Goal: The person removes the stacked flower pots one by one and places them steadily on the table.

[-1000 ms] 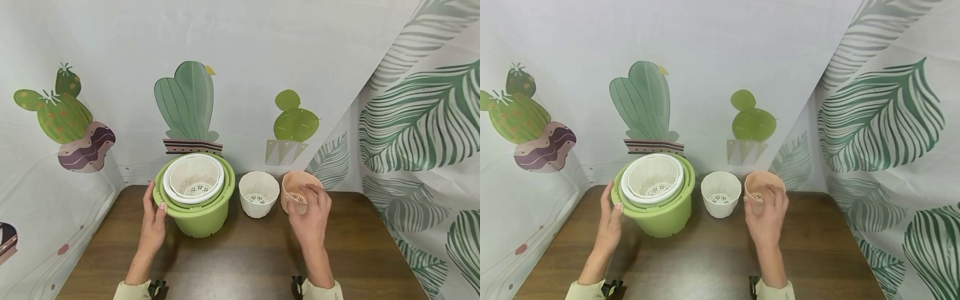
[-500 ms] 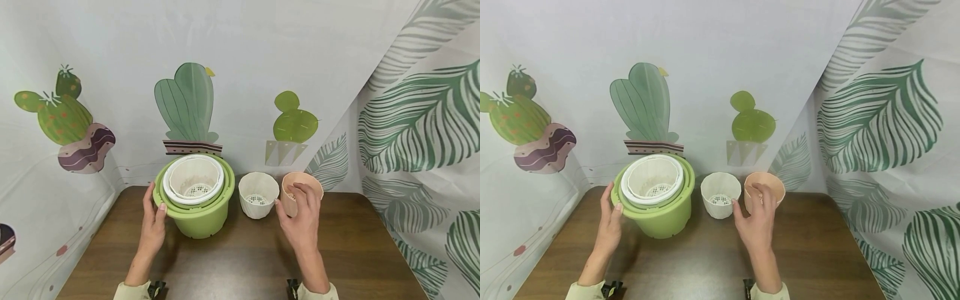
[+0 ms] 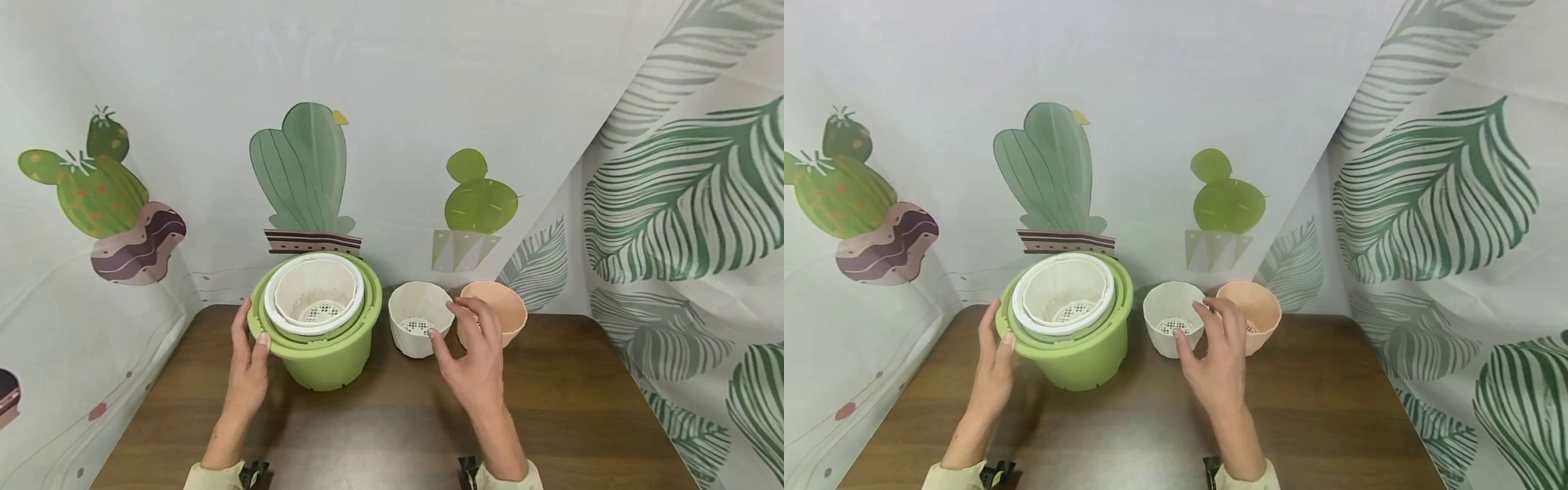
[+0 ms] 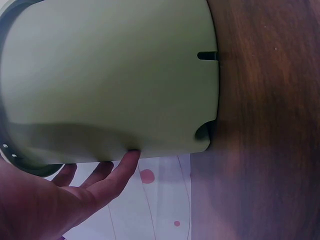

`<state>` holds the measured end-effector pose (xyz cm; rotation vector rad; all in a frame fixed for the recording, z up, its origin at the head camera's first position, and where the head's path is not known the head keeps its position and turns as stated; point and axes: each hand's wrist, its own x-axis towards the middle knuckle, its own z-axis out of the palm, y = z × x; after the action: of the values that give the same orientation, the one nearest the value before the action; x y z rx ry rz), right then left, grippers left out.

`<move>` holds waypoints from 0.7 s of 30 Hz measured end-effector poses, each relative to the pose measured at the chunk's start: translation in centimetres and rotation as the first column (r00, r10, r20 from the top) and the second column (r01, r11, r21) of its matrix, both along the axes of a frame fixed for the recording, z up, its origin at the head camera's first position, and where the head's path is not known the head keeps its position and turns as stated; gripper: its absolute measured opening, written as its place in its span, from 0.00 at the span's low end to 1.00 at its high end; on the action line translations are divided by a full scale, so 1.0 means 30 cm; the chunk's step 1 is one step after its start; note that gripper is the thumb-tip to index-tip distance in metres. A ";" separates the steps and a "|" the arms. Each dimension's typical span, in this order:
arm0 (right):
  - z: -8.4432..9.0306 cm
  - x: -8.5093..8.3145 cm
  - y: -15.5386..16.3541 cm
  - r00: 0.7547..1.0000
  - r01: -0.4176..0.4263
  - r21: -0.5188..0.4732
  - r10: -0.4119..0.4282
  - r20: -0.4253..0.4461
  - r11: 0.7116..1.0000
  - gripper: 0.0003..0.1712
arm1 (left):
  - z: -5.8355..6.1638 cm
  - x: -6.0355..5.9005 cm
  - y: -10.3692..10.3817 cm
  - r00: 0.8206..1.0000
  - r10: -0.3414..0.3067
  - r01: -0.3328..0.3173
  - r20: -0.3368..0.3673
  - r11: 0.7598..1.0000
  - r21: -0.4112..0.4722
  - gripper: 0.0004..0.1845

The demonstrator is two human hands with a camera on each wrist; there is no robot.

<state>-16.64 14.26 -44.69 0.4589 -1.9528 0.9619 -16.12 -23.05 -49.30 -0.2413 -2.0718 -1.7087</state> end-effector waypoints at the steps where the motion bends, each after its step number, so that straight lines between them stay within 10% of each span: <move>1: 0.001 0.000 -0.005 1.000 -0.005 0.001 0.005 -0.001 1.000 0.26 | 0.000 0.000 0.000 1.000 0.001 -0.001 -0.001 1.000 -0.001 0.34; 21: 0.021 0.002 -0.109 0.988 -0.146 0.055 0.148 -0.036 0.988 0.29 | -0.003 -0.001 0.001 1.000 0.011 -0.011 0.001 1.000 -0.006 0.34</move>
<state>-16.58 10.98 -44.05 0.6542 -1.9324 0.9883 -16.16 -23.03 -49.40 -0.2313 -2.0755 -1.6966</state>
